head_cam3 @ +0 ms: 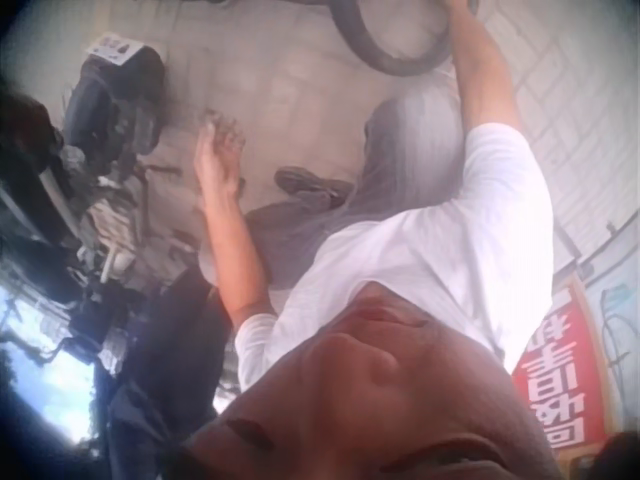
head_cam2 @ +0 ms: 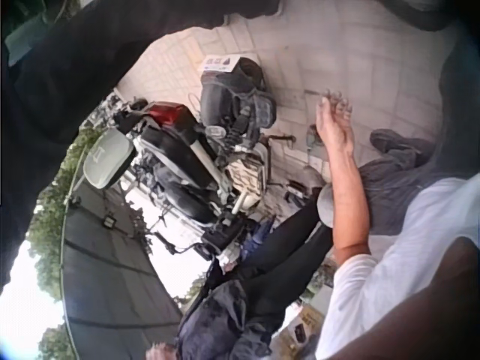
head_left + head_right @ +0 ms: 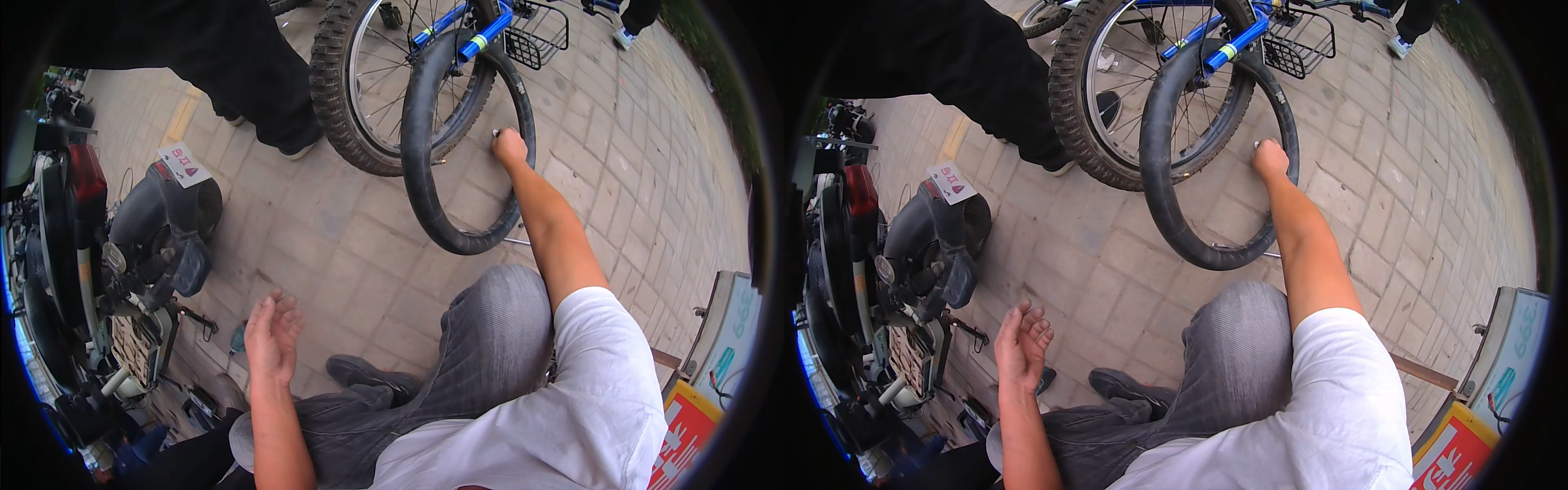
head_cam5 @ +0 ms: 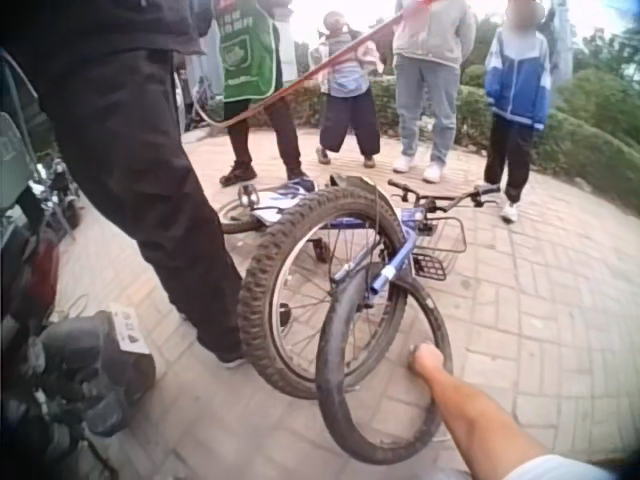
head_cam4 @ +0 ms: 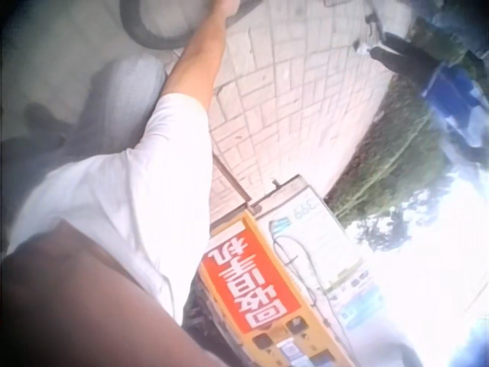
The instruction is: The person removes a bicycle tire from the rim, inspects the inner tube, applies a patch to a puncture, and reassembles the tire onto the rim.
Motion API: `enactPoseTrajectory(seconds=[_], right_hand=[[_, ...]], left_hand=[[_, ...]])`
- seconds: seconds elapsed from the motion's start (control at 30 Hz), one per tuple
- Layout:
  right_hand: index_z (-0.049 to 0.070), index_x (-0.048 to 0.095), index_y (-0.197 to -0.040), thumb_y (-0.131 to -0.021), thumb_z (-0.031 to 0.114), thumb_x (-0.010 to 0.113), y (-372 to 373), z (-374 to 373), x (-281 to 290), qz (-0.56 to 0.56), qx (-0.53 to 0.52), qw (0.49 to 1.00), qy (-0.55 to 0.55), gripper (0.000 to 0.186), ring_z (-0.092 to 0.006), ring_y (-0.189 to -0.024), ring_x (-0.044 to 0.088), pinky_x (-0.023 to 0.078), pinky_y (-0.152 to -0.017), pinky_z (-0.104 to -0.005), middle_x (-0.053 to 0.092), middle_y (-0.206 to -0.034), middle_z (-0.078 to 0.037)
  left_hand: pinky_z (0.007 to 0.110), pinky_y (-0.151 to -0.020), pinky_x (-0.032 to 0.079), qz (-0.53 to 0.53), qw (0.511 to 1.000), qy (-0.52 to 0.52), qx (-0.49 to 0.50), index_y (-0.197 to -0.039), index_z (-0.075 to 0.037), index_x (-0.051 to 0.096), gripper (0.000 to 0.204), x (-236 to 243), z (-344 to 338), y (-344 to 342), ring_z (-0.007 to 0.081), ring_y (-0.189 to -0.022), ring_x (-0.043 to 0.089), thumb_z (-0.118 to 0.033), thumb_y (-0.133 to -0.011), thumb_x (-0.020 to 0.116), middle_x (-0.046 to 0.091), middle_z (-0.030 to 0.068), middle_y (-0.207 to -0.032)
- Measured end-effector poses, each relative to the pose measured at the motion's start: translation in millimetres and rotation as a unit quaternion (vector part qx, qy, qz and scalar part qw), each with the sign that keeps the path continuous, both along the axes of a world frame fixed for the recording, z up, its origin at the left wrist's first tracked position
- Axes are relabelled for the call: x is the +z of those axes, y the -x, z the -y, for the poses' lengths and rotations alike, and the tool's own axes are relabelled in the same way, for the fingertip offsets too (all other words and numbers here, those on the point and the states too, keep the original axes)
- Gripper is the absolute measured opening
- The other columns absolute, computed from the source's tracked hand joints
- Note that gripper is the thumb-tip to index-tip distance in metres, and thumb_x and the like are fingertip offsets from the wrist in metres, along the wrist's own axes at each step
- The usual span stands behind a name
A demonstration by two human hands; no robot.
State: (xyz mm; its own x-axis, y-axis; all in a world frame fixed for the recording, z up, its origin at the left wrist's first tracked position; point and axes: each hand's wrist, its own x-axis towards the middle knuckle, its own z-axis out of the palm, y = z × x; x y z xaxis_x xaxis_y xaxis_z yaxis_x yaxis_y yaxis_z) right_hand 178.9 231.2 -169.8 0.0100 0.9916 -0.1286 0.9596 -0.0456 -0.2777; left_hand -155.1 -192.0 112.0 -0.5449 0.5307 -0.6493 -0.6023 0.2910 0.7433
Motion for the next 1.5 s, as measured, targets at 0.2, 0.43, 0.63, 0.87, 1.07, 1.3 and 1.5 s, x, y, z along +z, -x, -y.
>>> enactPoseTrajectory(seconds=[0.2, 0.43, 0.63, 0.87, 1.07, 1.3, 1.5], right_hand=[[0.001, 0.069, -0.099, -0.090, 0.021, 0.057, 2, -3, -2, 0.006, -0.005, 1.000, 0.003, 0.025, -0.0372, -0.101, 0.065, 0.053, -0.086, -0.0463, 0.064, -0.112, -0.017], [0.000, 0.068, -0.095, -0.086, 0.027, 0.063, -7, -4, -12, -0.057, 0.006, 0.997, -0.053, 0.028, -0.0385, -0.100, 0.062, 0.051, -0.087, -0.0463, 0.062, -0.110, -0.019], [-0.001, 0.066, -0.091, -0.082, 0.023, 0.067, -29, -18, 3, -0.176, -0.004, 0.984, -0.018, 0.025, -0.0347, -0.089, 0.065, 0.053, -0.079, -0.0424, 0.065, -0.095, -0.018], [0.001, 0.064, -0.092, -0.086, 0.015, 0.065, 13, 54, 150, -0.661, -0.064, 0.727, 0.175, 0.015, -0.0163, -0.069, 0.062, 0.050, -0.064, -0.0294, 0.065, -0.078, -0.006], [-0.001, 0.061, -0.094, -0.088, 0.013, 0.065, 60, 149, 301, -0.752, 0.053, 0.567, 0.333, 0.015, -0.0163, -0.072, 0.064, 0.052, -0.068, -0.0295, 0.066, -0.086, -0.009], [-0.002, 0.060, -0.094, -0.090, 0.009, 0.062, 102, 219, 380, -0.657, 0.204, 0.701, 0.186, 0.012, -0.0081, -0.082, 0.058, 0.050, -0.072, -0.0253, 0.061, -0.087, -0.002], [-0.002, 0.059, -0.089, -0.086, 0.001, 0.062, 119, 238, 398, -0.522, 0.281, 0.806, -0.015, 0.005, -0.0114, -0.084, 0.057, 0.048, -0.075, -0.0270, 0.060, -0.097, -0.007]], left_hand=[[0.032, -0.076, 0.051, -0.003, 1.000, -0.001, 0.000, -0.117, -0.004, 0.056, 0.031, -1, 2, 1, 0.0186, -0.085, 0.061, -0.025, -0.095, 0.060, 0.065, 0.0102, -0.100], [0.033, -0.074, 0.053, -0.013, 1.000, 0.007, 0.001, -0.115, -0.005, 0.057, 0.028, -2, 0, 1, 0.0193, -0.082, 0.064, -0.027, -0.098, 0.056, 0.067, 0.0092, -0.097], [0.033, -0.073, 0.053, -0.015, 1.000, -0.007, -0.011, -0.114, -0.004, 0.057, 0.028, 7, -7, 0, 0.0185, -0.082, 0.063, -0.027, -0.098, 0.056, 0.066, 0.0090, -0.095], [0.029, -0.072, 0.050, -0.043, 0.990, -0.047, -0.127, -0.112, -0.001, 0.060, 0.027, 42, -30, -24, 0.0160, -0.078, 0.060, -0.024, -0.098, 0.057, 0.063, 0.0072, -0.090], [0.029, -0.075, 0.050, -0.102, 0.946, -0.156, -0.266, -0.112, 0.003, 0.062, 0.026, 84, -114, -72, 0.0139, -0.080, 0.060, -0.014, -0.092, 0.066, 0.064, 0.0073, -0.094], [0.033, -0.086, 0.054, -0.096, 0.915, -0.309, -0.241, -0.115, 0.004, 0.061, 0.025, 79, -121, -77, 0.0162, -0.091, 0.064, -0.007, -0.092, 0.064, 0.066, 0.0102, -0.105], [0.027, -0.089, 0.049, -0.103, 0.889, -0.362, -0.261, -0.117, 0.005, 0.061, 0.027, 91, -119, -58, 0.0133, -0.100, 0.062, -0.005, -0.092, 0.064, 0.067, 0.0087, -0.109]])
